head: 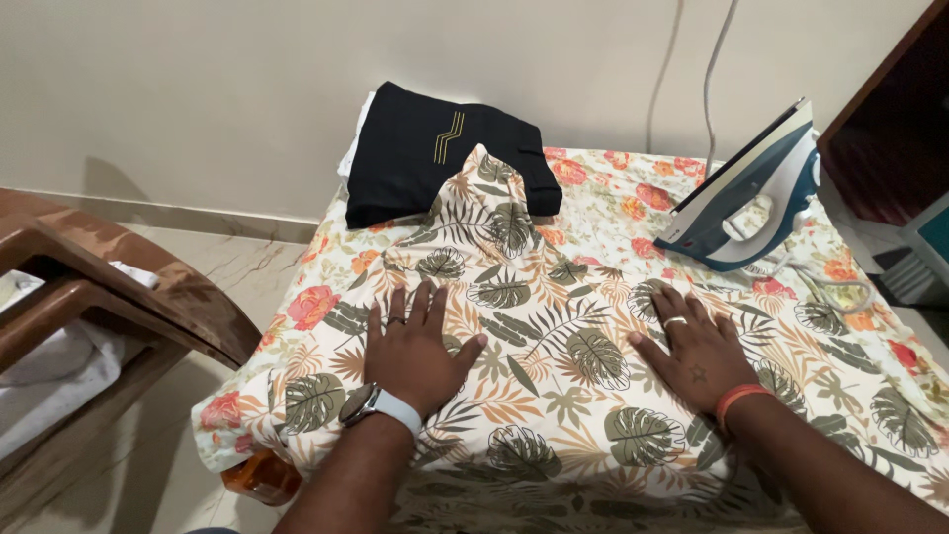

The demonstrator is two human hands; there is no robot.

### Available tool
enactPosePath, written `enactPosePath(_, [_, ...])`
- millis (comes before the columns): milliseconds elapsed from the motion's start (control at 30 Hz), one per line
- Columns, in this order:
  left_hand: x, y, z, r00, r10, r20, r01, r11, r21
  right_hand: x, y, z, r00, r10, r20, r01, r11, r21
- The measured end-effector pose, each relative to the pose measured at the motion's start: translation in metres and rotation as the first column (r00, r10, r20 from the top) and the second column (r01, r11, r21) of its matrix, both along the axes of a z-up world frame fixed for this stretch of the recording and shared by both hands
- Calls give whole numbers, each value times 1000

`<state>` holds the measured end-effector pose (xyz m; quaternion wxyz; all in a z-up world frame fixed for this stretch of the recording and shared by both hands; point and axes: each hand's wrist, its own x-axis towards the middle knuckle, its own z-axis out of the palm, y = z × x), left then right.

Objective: The person irons a patterned shirt on a table, smoothing the fabric with one hand while using an electric iron with the other. They repeatedly adjust the shirt's position and fold the collar before continuing to iron the main body of the garment.

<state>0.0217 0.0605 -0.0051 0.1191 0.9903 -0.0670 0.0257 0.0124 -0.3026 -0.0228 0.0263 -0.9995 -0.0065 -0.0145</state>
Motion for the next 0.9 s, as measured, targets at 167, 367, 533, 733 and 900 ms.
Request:
enactPosePath(167, [0,12,7,996,57,-63,-55,998,36,0,-19,-6,997,-74,-24,73,997,-41])
enactPosePath(367, [1,27,10,980,179,-87,-176,984,42,-3,-35,-8,992,-120,-38,119,993,-26])
enactPosePath(533, [5,29,4,965,259,-50,-253,963,94,-7,-53,0,960,-234,-151,220,970,-103])
enactPosePath(733, [8,27,-4,962,269,-38,-265,961,86,-12,-52,13,948,-277,-156,271,961,-53])
enactPosePath(900, [6,26,-1,965,261,-31,-257,963,84,-15,-22,32,942,-299,-156,297,954,-35])
